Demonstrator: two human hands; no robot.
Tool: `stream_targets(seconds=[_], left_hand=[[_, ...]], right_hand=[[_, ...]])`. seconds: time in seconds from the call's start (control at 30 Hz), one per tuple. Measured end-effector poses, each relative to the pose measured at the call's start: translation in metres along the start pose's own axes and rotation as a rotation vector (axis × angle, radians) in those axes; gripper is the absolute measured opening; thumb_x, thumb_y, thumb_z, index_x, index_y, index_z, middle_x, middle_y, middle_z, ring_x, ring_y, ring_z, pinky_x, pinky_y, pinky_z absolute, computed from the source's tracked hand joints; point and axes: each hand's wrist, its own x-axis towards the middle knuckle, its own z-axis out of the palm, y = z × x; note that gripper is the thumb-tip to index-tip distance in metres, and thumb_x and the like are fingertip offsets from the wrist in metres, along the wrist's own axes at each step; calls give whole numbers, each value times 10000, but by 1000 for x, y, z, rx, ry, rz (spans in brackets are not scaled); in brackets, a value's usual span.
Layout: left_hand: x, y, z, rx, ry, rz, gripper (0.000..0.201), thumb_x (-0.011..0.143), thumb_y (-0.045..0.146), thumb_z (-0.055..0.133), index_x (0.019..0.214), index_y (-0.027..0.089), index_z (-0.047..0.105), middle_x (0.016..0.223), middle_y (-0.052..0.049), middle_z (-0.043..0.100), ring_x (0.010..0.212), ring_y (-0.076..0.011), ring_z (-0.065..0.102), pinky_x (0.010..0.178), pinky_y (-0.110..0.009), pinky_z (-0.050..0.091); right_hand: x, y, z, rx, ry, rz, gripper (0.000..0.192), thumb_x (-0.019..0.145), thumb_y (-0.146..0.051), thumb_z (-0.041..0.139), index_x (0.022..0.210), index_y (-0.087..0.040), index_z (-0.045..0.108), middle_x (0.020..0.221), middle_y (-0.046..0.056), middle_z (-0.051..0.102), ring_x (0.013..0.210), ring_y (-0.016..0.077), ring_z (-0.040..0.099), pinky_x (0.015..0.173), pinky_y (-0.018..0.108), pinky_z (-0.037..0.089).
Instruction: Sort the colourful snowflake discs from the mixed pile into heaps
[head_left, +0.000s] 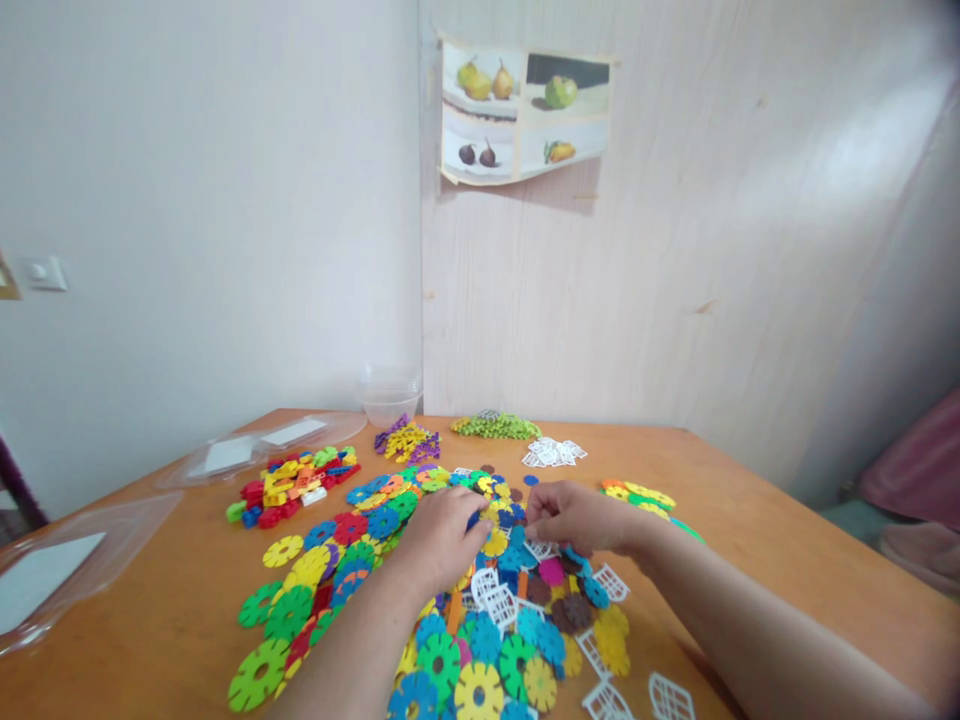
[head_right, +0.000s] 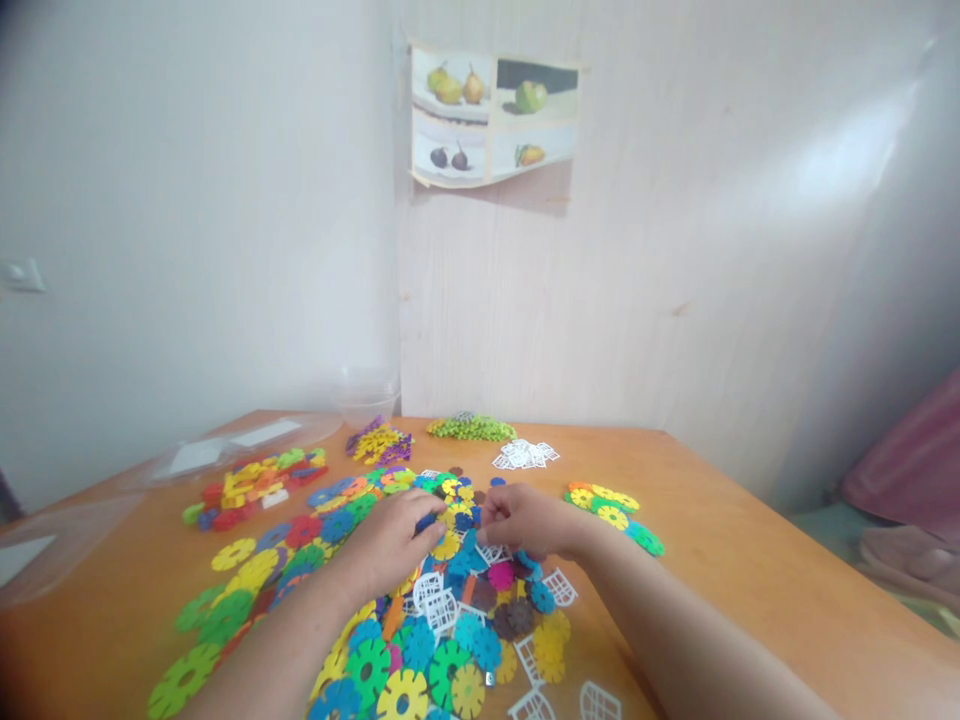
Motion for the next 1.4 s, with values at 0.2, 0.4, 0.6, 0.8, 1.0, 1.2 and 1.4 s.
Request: stream_targets(seconds=[0.2, 0.4, 0.6, 0.8, 1.0, 1.2, 1.4], left_hand=[[1, -3, 1, 0, 23, 1, 181, 897, 274, 513, 976, 244, 673, 993, -37, 681, 974, -201, 608, 838, -298, 447], [2, -5, 1, -6, 32, -11, 180, 869, 201, 497, 892, 228, 673, 928, -36, 664, 928, -190, 599, 813, -289, 441], [2, -8, 3, -18, 57, 3, 207, 850, 175, 498, 912, 243, 684, 916, -22, 666, 923, -184, 599, 832, -287, 437], [2, -8, 2, -14, 53, 2, 197, 860, 173, 482, 864, 233, 669, 897, -26, 652, 887, -179, 595, 797, -279, 432], [3, -8, 0, -59, 62, -41, 202, 842, 150, 477, 865, 232, 660, 920, -16, 677, 904, -173, 610, 793, -268, 429], [3, -7, -11, -53, 97, -206, 228, 900, 239, 454, 987, 257, 664, 950, -1, 726, 864, -174, 649, 727, -260, 418], [3, -16, -17, 84, 220, -429, 254, 916, 252, 428, 1038, 239, 650, 1051, -40, 727, 977, -204, 643, 768, -282, 410]], right_hand=[[27, 15, -11, 272, 247, -1, 108, 748, -240, 634, 812, -178, 573, 532, -45, 559, 450, 79, 488, 421, 177, 352], [70, 36, -45, 365, 632, 177, 179, 681, -99, 622, 838, -168, 571, 551, -20, 578, 490, 106, 562, 393, 167, 363], [89, 42, -63, 416, 740, 205, 315, 699, -90, 646, 974, -186, 527, 694, 9, 634, 625, 134, 658, 565, 214, 531], [78, 42, -54, 232, 648, 226, 142, 706, -134, 642, 819, -174, 566, 632, 13, 627, 562, 127, 619, 448, 181, 418], [67, 30, -36, -2, 475, 130, 52, 692, -164, 646, 733, -169, 614, 589, -23, 615, 512, 97, 576, 437, 168, 346], [75, 8, -14, -182, 410, 29, 70, 707, -163, 596, 708, -168, 666, 638, -10, 653, 581, 112, 598, 538, 195, 408], [101, -14, 2, -296, 331, 38, 142, 762, -260, 592, 772, -180, 709, 592, 1, 650, 500, 126, 587, 513, 214, 404]])
